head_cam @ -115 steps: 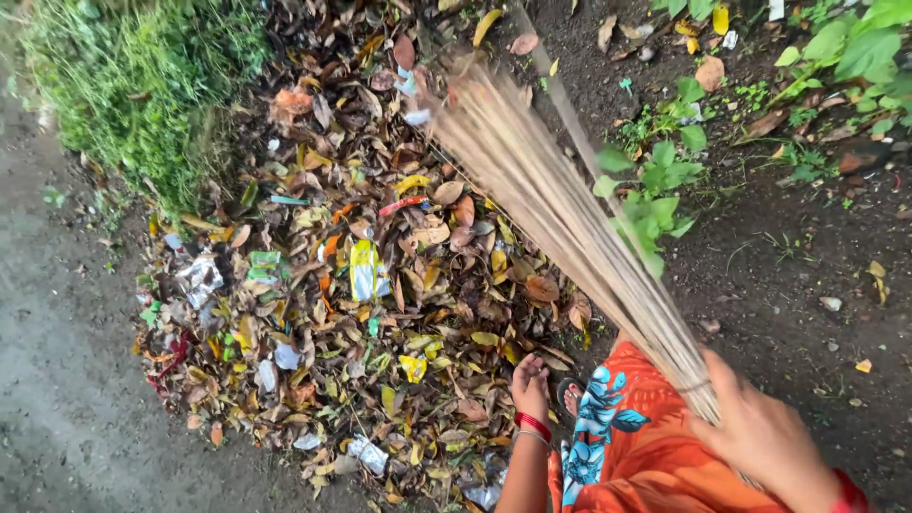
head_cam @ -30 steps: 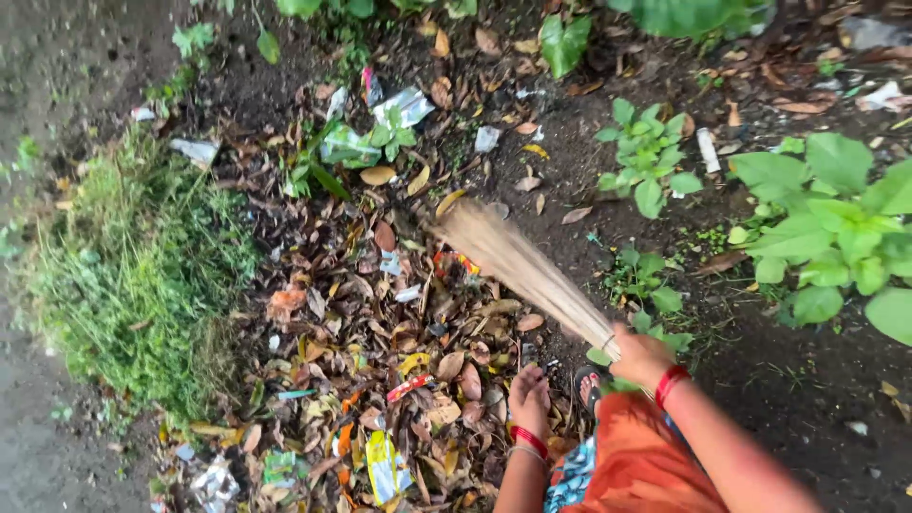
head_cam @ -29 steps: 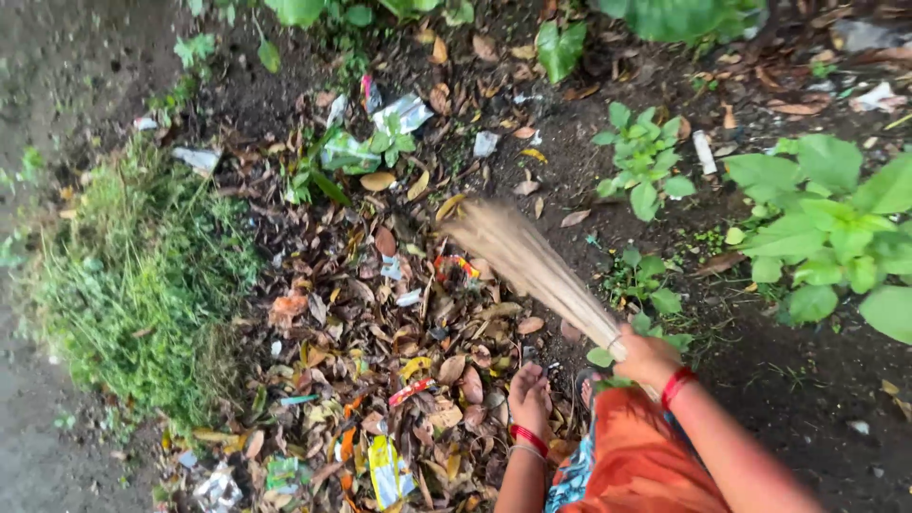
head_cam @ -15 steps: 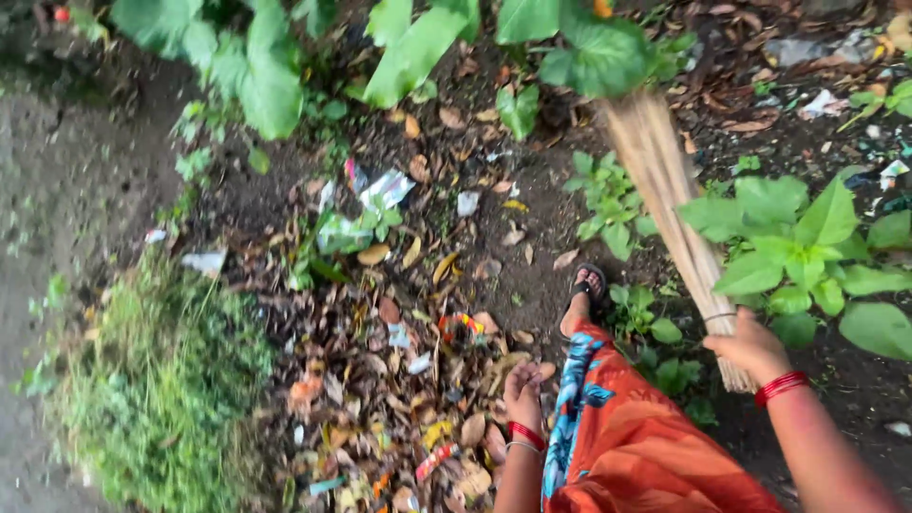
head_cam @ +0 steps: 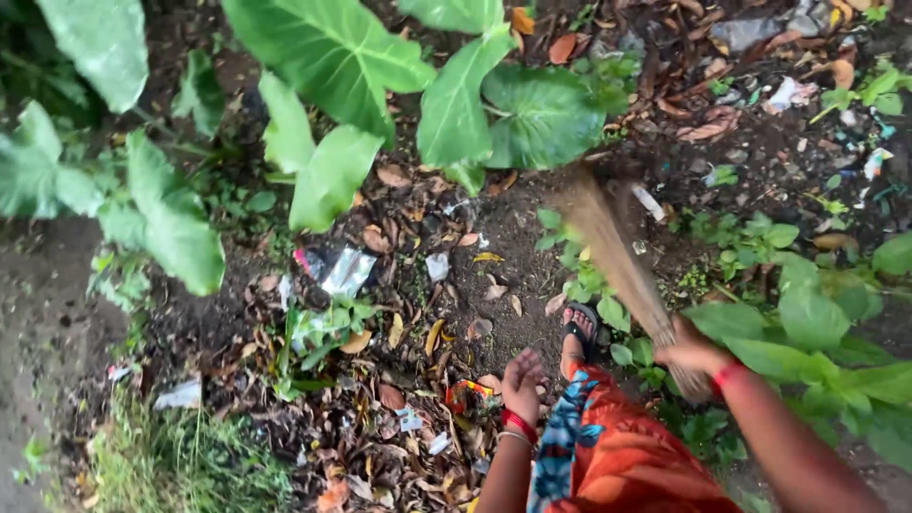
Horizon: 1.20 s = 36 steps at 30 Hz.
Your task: The recorder uses a traditional broom to sweep dry leaves and debris in a yard.
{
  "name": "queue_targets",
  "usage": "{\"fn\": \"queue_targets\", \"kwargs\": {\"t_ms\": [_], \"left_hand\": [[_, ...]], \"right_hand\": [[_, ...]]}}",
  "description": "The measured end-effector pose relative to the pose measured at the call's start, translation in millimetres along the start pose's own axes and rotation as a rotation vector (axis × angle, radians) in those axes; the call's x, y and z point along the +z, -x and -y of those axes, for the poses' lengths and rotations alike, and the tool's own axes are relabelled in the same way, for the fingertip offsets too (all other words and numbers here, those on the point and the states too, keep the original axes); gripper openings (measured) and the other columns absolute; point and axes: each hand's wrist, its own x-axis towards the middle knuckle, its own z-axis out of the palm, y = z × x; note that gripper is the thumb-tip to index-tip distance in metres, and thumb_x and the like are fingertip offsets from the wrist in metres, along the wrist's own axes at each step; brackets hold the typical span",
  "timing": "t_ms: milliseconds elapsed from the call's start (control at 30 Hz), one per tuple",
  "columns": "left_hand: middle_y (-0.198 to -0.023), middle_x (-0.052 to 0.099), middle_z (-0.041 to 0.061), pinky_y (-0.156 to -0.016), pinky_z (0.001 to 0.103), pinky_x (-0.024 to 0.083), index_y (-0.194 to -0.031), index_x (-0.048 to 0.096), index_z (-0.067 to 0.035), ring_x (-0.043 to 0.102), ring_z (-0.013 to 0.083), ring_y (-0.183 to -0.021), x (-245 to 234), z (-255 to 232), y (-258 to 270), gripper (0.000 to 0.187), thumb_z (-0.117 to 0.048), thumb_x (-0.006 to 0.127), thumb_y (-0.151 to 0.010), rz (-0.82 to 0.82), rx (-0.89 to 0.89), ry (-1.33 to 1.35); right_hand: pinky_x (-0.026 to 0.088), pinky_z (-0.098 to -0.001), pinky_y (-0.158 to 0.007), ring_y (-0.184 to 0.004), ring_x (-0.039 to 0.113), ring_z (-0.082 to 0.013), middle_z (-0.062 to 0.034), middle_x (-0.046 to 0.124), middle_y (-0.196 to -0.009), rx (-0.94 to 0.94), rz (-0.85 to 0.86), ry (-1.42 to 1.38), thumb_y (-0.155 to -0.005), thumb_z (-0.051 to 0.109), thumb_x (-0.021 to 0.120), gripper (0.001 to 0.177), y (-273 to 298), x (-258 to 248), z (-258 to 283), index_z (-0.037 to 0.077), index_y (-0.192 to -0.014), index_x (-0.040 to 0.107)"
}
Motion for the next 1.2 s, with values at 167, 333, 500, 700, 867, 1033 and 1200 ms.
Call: {"fn": "queue_targets", "kwargs": {"t_ms": [167,333,500,700,867,1033,1200], "left_hand": [[-0.135,0.065,0.016,-0.102,0.035,0.054,-0.128,0.055,0.006,0.068,0.0242,-0.118,11,-10,-51,0.038,0.014,0.04,-0.094,0.059,0.094,-0.01],[-0.131,0.067,0.017,-0.096,0.034,0.053,-0.137,0.055,0.004,0.068,0.0263,-0.109,51,-39,-76,0.048,0.013,0.04,-0.091,0.127,-0.014,-0.073],[-0.131,0.064,0.013,-0.096,0.032,0.054,-0.138,0.05,0.0,0.067,0.0228,-0.114,101,-80,-102,0.045,0.009,0.044,-0.094,0.236,0.055,-0.067],[-0.13,0.065,0.016,-0.097,0.035,0.055,-0.134,0.054,0.008,0.066,0.0236,-0.114,133,-128,-148,0.036,0.007,0.046,-0.098,0.403,0.12,-0.096],[-0.132,0.066,0.016,-0.097,0.032,0.051,-0.139,0.053,0.004,0.066,0.0227,-0.111,149,-179,-177,0.043,0.007,0.043,-0.098,0.499,0.044,-0.107],[-0.133,0.065,0.014,-0.096,0.032,0.052,-0.14,0.052,0.001,0.066,0.0209,-0.111,162,-211,-176,0.049,0.01,0.039,-0.094,0.466,-0.013,-0.193],[-0.128,0.067,0.018,-0.099,0.034,0.054,-0.138,0.053,0.003,0.068,0.0242,-0.111,171,-179,-186,0.043,0.009,0.042,-0.097,0.479,0.039,-0.178]], "right_hand": [[0.057,-0.0419,-0.103,-0.125,0.065,-0.0298,-0.0117,0.049,-0.155,0.132,0.087,0.054,-0.074,0.026,0.085,0.12,150,-59,84,0.026,-0.167,0.009],[0.062,-0.0486,-0.088,-0.104,0.073,-0.0389,-0.0198,0.071,-0.12,0.351,-0.186,-0.314,-0.075,0.025,0.084,0.081,85,10,33,0.007,-0.148,0.052],[0.056,-0.0446,-0.085,-0.106,0.064,-0.0365,-0.0235,0.061,-0.123,-0.069,-0.062,-0.197,-0.072,0.023,0.09,0.104,41,56,49,0.011,-0.149,0.02],[0.06,-0.0429,-0.085,-0.093,0.075,-0.0319,-0.0172,0.075,-0.105,0.133,-0.085,0.2,-0.08,0.041,0.073,0.106,221,-63,234,0.026,-0.162,0.008],[0.064,-0.0433,-0.083,-0.09,0.079,-0.0325,-0.0163,0.078,-0.101,0.185,-0.273,-0.038,-0.077,0.044,0.071,0.081,226,-77,182,0.016,-0.144,0.034],[0.056,-0.0465,-0.1,-0.112,0.071,-0.0385,-0.0257,0.071,-0.119,0.461,-0.468,-0.102,-0.078,0.044,0.078,0.092,210,-113,135,0.008,-0.15,0.034],[0.055,-0.0471,-0.096,-0.11,0.068,-0.0383,-0.0263,0.067,-0.126,0.361,-0.744,-0.556,-0.069,0.038,0.086,0.087,57,-112,159,-0.002,-0.138,0.052]]}}
